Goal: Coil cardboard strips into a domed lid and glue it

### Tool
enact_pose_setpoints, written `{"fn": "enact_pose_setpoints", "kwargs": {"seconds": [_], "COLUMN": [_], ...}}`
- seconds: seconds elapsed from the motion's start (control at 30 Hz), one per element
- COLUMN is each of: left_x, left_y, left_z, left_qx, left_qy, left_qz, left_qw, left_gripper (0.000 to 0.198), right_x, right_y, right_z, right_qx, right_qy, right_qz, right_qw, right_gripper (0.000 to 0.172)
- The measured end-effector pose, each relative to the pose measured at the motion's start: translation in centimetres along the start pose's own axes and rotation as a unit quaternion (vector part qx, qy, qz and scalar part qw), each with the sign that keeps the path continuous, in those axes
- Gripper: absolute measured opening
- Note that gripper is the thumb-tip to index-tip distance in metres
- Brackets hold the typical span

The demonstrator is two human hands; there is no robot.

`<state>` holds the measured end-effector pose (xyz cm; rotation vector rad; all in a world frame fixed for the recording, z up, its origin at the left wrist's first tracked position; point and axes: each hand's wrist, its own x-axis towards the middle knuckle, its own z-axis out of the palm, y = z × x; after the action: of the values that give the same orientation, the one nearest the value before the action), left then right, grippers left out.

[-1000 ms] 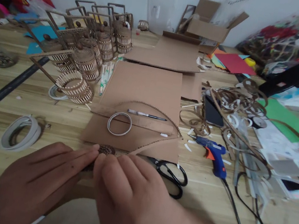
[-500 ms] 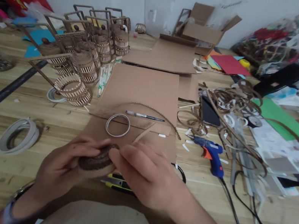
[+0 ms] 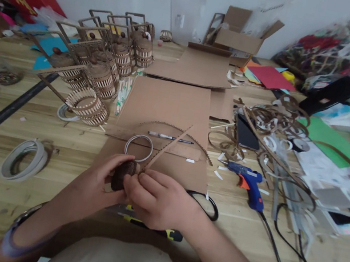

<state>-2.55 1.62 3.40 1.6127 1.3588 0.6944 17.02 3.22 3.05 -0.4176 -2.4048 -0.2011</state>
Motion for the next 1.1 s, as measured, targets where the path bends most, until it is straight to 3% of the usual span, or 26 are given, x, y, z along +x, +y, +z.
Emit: {"fn": "enact_pose_setpoints", "kwargs": {"seconds": [0.1, 0.2, 0.33, 0.4, 0.6, 0.8, 0.9, 1.0, 1.1], "left_x": [0.5, 0.9, 1.1, 1.2, 1.3, 1.4, 1.5, 1.7, 1.8], "left_y": [-0.9, -1.6, -1.9, -2.1, -2.7, -2.8, -2.7, -2.7, -2.9], "left_z": [0.2, 0.3, 0.5, 0.7, 1.4, 1.2, 1.0, 0.5, -0.4], "left_qx": [-0.081, -0.139, -0.164, -0.173, -0.182, -0.178, -0.139, -0.131, -0.154], "left_qy": [0.017, 0.050, 0.056, 0.041, -0.007, -0.022, -0.004, 0.026, 0.056], "left_qz": [-0.005, -0.007, 0.017, 0.039, 0.069, 0.053, 0.045, 0.029, -0.005], "left_qw": [0.997, 0.989, 0.985, 0.983, 0.981, 0.982, 0.989, 0.991, 0.986], "left_gripper": [0.052, 0.054, 0.053, 0.055, 0.059, 0.070, 0.065, 0.058, 0.059], "right_x": [-0.1, -0.4, -0.4, -0.2, -0.1, -0.2, -0.3, -0.6, -1.0], "right_y": [0.0, 0.1, 0.6, 0.7, 0.2, 0.0, 0.1, 0.9, 2.4], "right_z": [0.1, 0.3, 0.8, 1.1, 2.0, 2.2, 2.5, 2.8, 3.1], "right_qx": [-0.009, 0.018, 0.114, 0.199, 0.298, 0.316, 0.330, 0.328, 0.206], "right_qy": [0.004, 0.045, 0.060, 0.041, 0.049, 0.044, 0.034, 0.009, -0.047], "right_qz": [0.023, 0.128, 0.318, 0.369, 0.407, 0.408, 0.407, 0.399, 0.389], "right_qw": [1.000, 0.991, 0.939, 0.907, 0.862, 0.855, 0.851, 0.856, 0.897], "right_gripper": [0.023, 0.024, 0.014, 0.019, 0.009, 0.007, 0.006, 0.014, 0.022]}}
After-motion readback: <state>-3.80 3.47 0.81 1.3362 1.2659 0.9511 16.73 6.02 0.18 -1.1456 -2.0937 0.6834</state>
